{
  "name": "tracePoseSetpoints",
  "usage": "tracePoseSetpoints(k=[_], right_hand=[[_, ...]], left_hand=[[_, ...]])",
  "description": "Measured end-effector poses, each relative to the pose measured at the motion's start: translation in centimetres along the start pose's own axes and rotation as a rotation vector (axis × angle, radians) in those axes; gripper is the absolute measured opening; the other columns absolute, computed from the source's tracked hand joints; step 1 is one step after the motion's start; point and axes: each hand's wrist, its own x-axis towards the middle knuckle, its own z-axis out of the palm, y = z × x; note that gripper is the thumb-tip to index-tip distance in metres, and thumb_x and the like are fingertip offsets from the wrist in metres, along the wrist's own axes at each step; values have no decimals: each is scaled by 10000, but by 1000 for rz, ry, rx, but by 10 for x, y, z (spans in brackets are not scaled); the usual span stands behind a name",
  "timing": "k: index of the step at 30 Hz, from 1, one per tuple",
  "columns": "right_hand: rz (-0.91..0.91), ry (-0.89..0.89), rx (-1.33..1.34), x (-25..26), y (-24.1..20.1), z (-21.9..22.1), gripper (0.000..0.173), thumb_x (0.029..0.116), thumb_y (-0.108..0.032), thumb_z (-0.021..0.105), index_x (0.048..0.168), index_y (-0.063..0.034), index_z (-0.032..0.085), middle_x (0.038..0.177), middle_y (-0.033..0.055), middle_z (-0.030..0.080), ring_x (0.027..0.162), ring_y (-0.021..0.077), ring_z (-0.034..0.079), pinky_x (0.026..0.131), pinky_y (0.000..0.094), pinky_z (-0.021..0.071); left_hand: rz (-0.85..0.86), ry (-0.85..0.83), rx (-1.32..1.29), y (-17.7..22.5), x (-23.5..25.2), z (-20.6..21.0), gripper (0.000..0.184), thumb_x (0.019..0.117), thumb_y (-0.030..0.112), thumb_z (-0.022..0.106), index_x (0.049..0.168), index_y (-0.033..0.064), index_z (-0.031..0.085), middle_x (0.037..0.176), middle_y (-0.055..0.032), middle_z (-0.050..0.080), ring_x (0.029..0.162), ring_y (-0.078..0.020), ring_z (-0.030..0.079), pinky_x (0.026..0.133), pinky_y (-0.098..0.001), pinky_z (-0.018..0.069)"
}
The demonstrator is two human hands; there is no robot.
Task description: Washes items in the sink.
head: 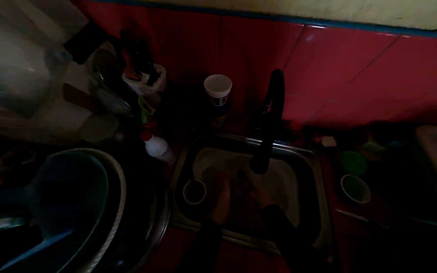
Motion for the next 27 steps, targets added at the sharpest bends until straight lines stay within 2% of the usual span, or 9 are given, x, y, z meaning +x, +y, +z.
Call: tracePoseSetpoints(k=[2,3,4,9,12,14,16,22,27], right_hand=[[77,46,346,6,-4,9,351,1008,-4,551,1359,-17,556,1155,122,646,987,158,633,859,313,548],[127,87,549,10,-6,16,248,1065,-73,480,1293,-23,564,1026,90,626,850,128,604,738,282,531],[171,103,674,12,-7,18,269,1102,-179,438,1277,-24,573,1006,99,632,824,144,605,714,302,536],[241,149,695,14,5,23,412,1122,-339,365,1255,-24,595,990,121,646,793,173,607,679,335,535],[327,189,926,6,20,20,374,1115,-338,341,1122,-44,572,815,61,589,639,122,562,558,274,503],[328,194,1031,-11,25,14,331,1100,-312,400,1131,-47,595,859,66,639,710,133,629,618,289,560],[283,187,1041,-26,38,10,306,1077,-265,467,1207,-27,609,969,104,674,827,172,667,706,323,583],[163,341,662,-54,69,17,290,1003,-76,588,1275,23,575,1110,172,659,975,213,671,810,358,599],[294,352,1203,-43,42,27,199,1038,-191,421,1105,-49,543,913,87,598,786,163,626,660,330,567]], left_hand=[[-36,16,-58,-3,-5,3,466,1095,284,472,1465,1,476,1464,-228,519,1324,-353,519,1058,-528,460],[-54,15,-88,-3,-7,5,464,1095,267,472,1472,-3,460,1477,-234,500,1332,-358,505,1065,-528,450],[-69,14,-99,-3,-9,7,450,1098,256,464,1462,-8,468,1469,-239,503,1324,-356,507,1063,-522,451],[-111,-21,-108,5,-19,23,400,1107,266,441,1384,-5,540,1296,-213,606,1134,-290,604,952,-449,525],[-120,-79,-148,-3,-10,39,401,1110,280,427,1387,10,534,1218,-216,617,1019,-290,619,866,-448,540],[-72,-159,-55,-7,-6,44,435,1112,288,411,1457,33,485,1380,-215,565,1214,-306,577,1006,-472,503],[35,-280,164,-8,-8,43,486,1104,204,421,1556,36,360,1558,-215,421,1421,-304,445,1159,-460,408],[169,-380,404,-5,-2,58,551,1074,214,516,1580,84,342,1586,-156,418,1443,-250,437,1170,-410,405],[193,-389,349,1,-4,53,435,1068,309,525,1433,71,549,1387,-170,602,1275,-268,582,1072,-453,485]])
